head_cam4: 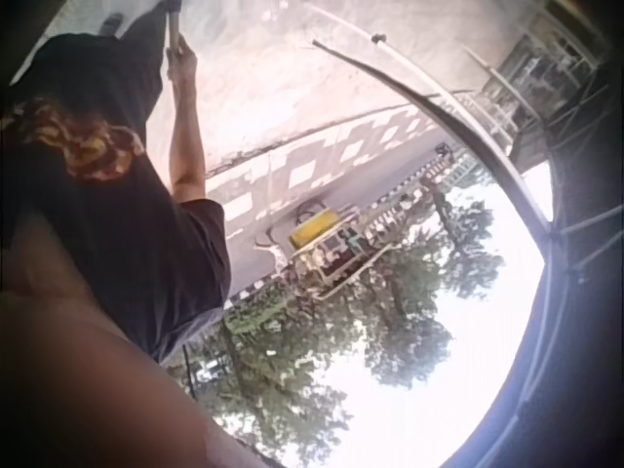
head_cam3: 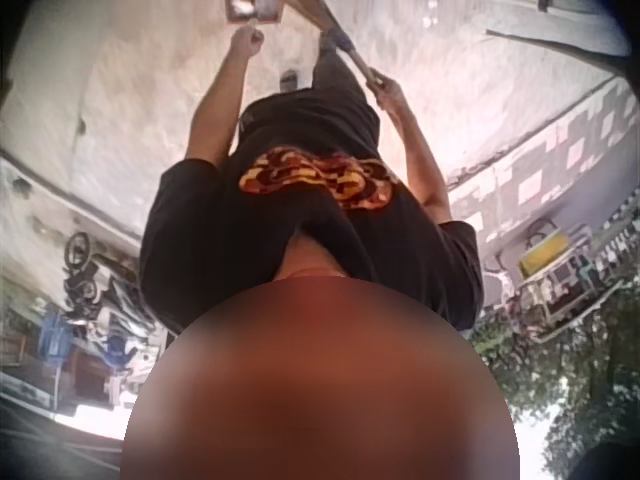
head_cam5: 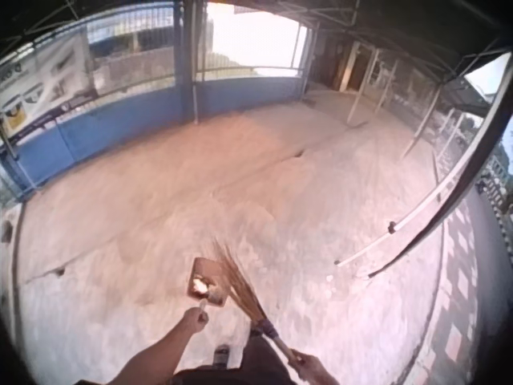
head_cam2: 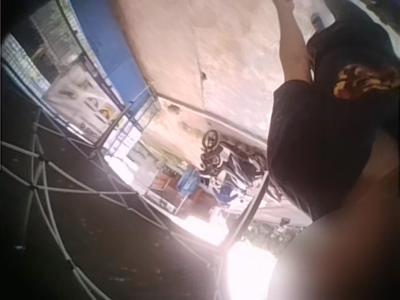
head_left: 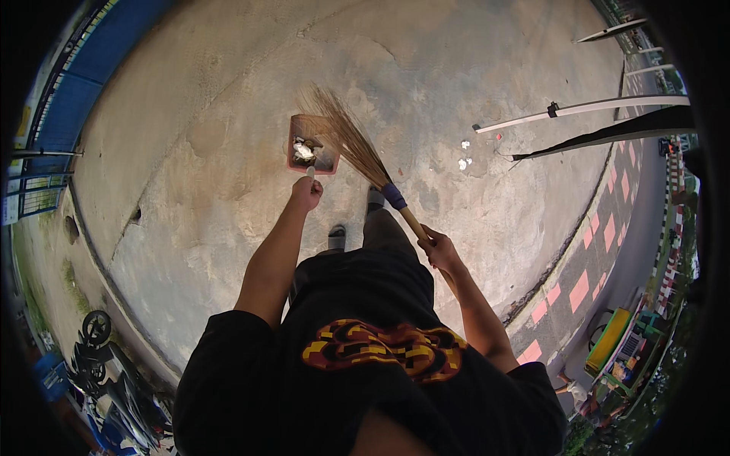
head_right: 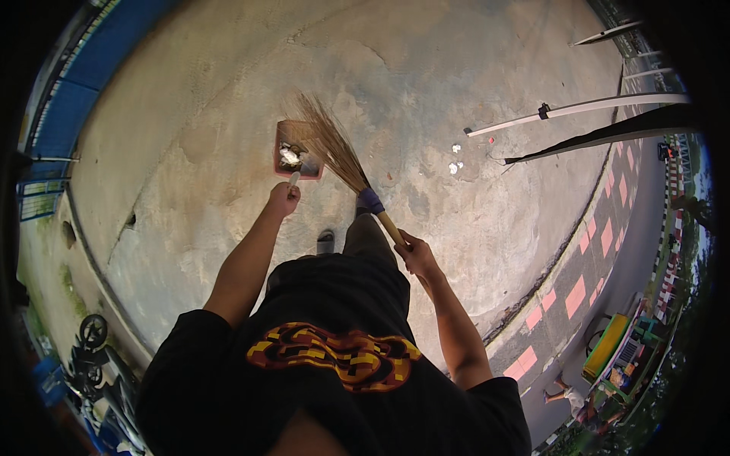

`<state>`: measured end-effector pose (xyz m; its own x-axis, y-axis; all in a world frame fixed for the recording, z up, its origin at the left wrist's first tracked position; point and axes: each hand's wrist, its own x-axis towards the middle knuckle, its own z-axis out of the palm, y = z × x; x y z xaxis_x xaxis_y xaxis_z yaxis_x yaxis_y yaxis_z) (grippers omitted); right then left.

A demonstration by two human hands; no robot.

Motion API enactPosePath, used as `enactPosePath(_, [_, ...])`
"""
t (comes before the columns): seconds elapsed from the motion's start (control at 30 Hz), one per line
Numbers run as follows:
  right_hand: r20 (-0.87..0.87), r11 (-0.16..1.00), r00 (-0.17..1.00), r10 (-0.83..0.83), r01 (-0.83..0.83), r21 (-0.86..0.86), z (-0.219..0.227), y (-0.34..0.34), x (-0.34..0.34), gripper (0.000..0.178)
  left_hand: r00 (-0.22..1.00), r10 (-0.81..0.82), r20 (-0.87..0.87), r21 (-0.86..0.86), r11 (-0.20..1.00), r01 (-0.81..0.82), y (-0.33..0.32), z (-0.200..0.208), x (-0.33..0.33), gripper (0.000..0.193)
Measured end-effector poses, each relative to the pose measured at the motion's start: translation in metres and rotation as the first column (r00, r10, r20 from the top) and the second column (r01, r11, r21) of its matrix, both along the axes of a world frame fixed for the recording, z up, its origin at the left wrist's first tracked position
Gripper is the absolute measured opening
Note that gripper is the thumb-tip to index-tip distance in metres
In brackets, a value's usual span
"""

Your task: The person sweeps debris on a concrete sidewalk using a broom and dustpan, then carries the collected debris to a trash bin and empties it. The person repeats this process multiple times across different spots on the sidewalk.

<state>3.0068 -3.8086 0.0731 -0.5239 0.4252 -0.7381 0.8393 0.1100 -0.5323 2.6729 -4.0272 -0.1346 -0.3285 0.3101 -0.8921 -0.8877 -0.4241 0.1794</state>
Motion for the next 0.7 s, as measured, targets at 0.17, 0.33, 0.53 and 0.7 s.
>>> enactPosePath(0.17, [-0.049,0.997,0.998,0.033,-0.029,0.075,-0.039,0.108,-0.107,0.053,0.994,0.066,0.087,0.035,0.997,-0.07,0.078,-0.009,-0.081,0.011])
enactPosePath(0.33, [-0.13,0.983,0.987,-0.099,0.077,-0.168,-0.07,0.235,-0.247,0.044,0.996,0.027,0.081,0.032,0.999,-0.03,0.172,0.024,-0.148,0.008])
enactPosePath(0.53, [-0.171,0.953,0.966,-0.192,0.142,-0.268,-0.093,0.369,-0.406,0.03,0.989,0.054,0.136,0.179,0.981,-0.078,0.286,0.032,-0.257,0.016])
enactPosePath(0.7, [-0.108,0.94,0.957,-0.268,0.235,-0.247,-0.107,0.457,-0.515,0.036,0.999,-0.004,0.054,0.221,0.975,-0.008,0.383,0.023,-0.368,0.021])
